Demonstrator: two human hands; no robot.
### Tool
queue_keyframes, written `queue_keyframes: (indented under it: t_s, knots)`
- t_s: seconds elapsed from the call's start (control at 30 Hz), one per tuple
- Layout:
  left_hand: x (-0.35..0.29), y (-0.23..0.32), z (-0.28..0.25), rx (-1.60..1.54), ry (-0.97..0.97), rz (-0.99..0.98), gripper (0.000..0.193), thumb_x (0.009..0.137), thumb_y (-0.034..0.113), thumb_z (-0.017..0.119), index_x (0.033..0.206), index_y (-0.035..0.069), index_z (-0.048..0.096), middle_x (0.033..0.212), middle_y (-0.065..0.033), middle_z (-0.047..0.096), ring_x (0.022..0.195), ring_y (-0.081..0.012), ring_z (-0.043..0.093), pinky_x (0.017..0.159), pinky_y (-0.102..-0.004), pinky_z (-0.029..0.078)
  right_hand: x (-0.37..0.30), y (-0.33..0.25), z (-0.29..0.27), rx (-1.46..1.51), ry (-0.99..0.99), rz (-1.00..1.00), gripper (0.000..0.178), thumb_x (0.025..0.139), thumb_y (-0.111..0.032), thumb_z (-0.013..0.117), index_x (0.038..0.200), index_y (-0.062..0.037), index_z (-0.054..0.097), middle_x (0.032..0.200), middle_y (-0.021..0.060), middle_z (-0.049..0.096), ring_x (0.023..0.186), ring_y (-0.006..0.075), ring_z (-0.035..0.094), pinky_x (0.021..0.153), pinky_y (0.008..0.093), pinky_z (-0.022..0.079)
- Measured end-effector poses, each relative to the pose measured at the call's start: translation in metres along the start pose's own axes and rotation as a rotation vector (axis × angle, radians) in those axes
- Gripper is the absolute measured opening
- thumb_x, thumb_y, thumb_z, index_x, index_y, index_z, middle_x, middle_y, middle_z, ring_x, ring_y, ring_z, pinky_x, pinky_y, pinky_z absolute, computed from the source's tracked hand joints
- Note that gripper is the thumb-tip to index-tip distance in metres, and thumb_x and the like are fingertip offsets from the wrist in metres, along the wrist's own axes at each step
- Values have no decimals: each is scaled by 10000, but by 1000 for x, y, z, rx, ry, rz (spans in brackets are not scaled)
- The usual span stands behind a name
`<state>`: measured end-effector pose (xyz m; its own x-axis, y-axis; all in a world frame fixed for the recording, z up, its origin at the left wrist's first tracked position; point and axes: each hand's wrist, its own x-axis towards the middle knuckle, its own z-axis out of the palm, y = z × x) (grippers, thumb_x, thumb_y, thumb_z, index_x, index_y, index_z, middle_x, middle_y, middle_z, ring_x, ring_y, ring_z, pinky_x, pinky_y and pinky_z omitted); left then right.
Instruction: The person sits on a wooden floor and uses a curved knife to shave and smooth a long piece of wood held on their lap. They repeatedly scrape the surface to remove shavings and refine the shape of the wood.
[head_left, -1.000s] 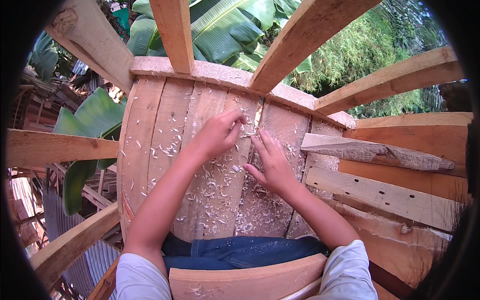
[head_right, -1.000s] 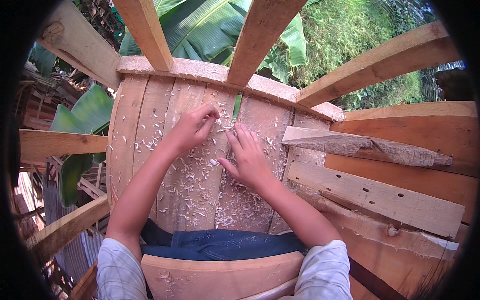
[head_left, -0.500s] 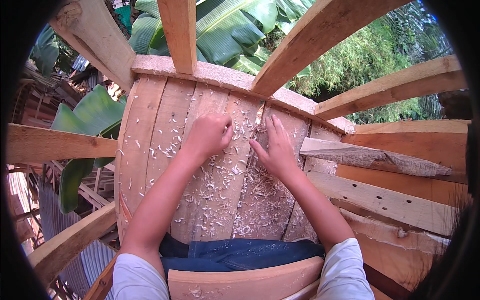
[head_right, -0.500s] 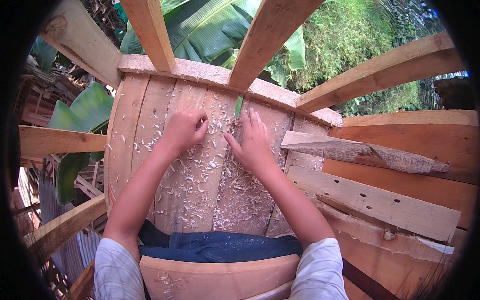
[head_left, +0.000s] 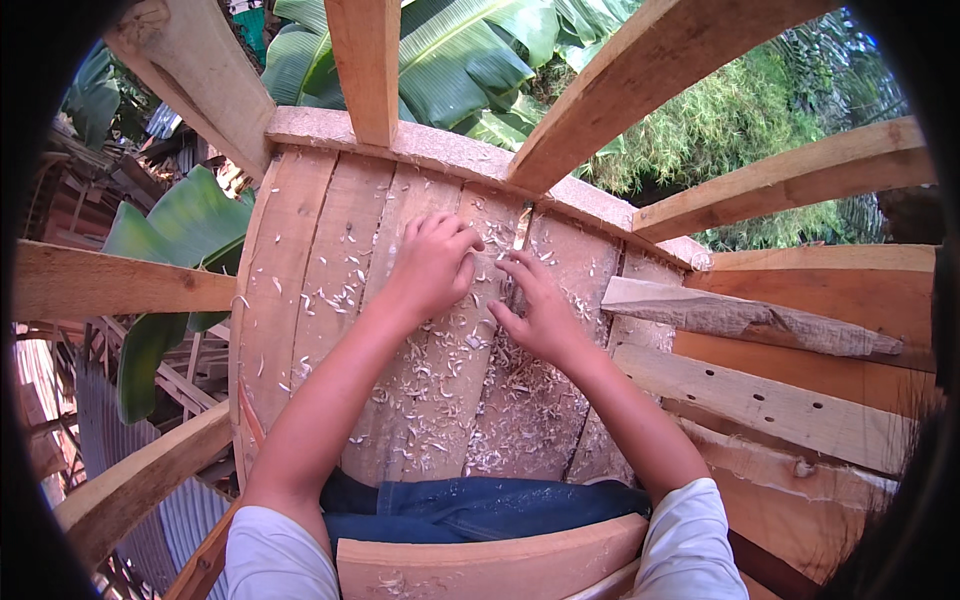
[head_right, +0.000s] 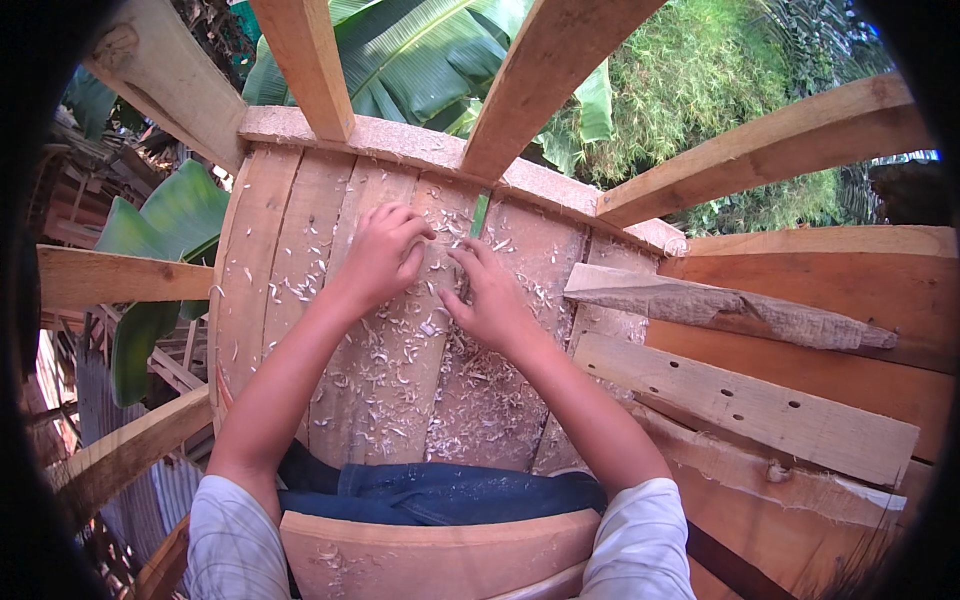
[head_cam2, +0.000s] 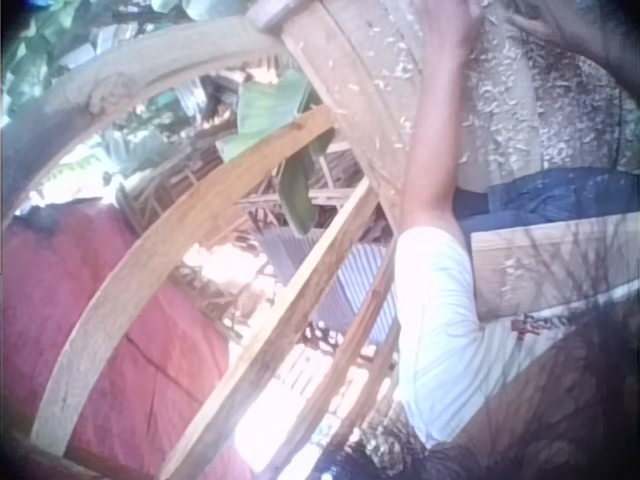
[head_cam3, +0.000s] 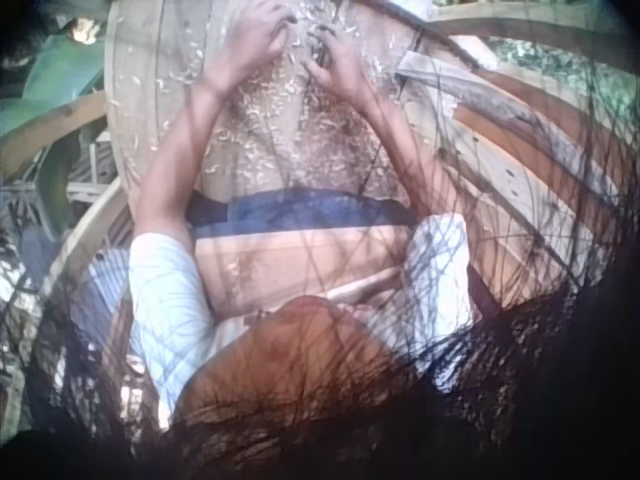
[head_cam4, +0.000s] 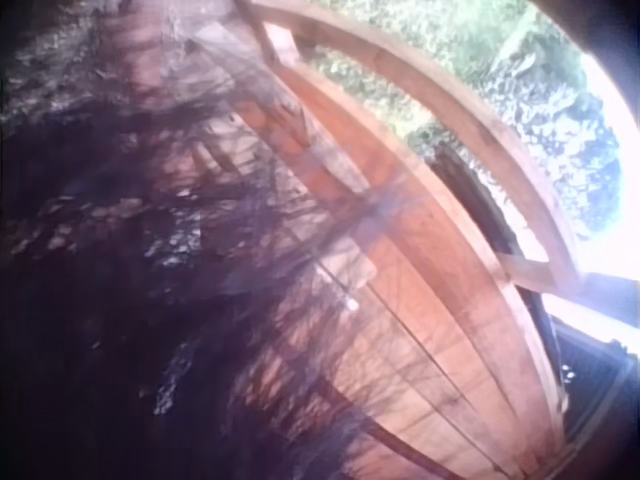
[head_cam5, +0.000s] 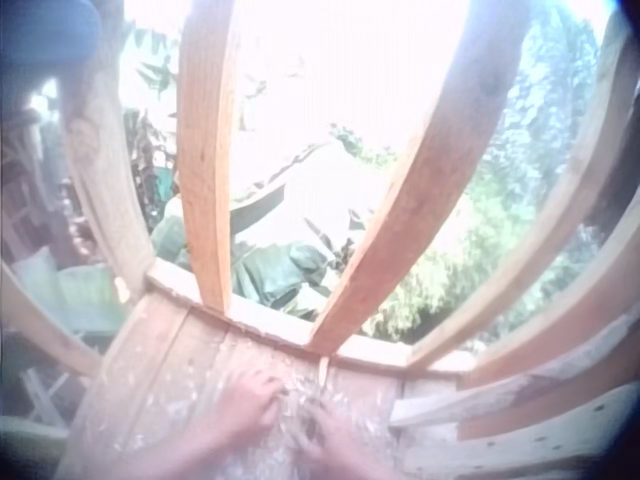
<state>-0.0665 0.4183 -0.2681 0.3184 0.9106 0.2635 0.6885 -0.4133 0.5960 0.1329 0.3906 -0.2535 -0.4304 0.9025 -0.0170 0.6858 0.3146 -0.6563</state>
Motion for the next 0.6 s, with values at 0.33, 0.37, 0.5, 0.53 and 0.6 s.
queue_keyframes:
  t_s: [0.33,0.37,0.5,0.53,0.6]
  knots:
    - [-9,-5,9,211,-72,87,322,840,139,558,1148,83,633,1283,-133,543,1293,-323,416,1074,-504,275,-1,9,-1,-9,-71,9,749,812,-264,667,1428,-11,324,1485,275,272,1374,423,294,1125,491,259]
    - [-8,-4,12,187,-84,164,346,849,147,547,1181,81,619,1328,-139,515,1332,-329,375,1096,-527,243,-5,10,-1,-24,-39,3,763,812,-266,666,1435,-10,308,1486,281,264,1377,427,286,1127,502,246]
    - [-5,0,18,211,-71,134,399,866,169,526,1254,93,577,1429,-143,433,1420,-339,247,1135,-605,122,-6,22,6,-187,114,136,817,807,-269,664,1460,-7,247,1493,303,224,1396,434,238,1131,524,222]
    - [-4,1,19,258,-52,63,402,868,170,523,1261,104,574,1428,-144,435,1419,-344,246,1133,-606,123,-8,24,7,-196,83,125,808,806,-264,662,1453,-6,253,1490,296,233,1392,430,246,1132,523,222]
    - [-5,-1,22,355,-13,-86,409,873,171,517,1276,127,568,1425,-145,439,1418,-353,243,1129,-610,126,-7,21,9,-207,13,98,789,804,-255,659,1440,-4,264,1482,284,251,1385,422,261,1133,522,223]
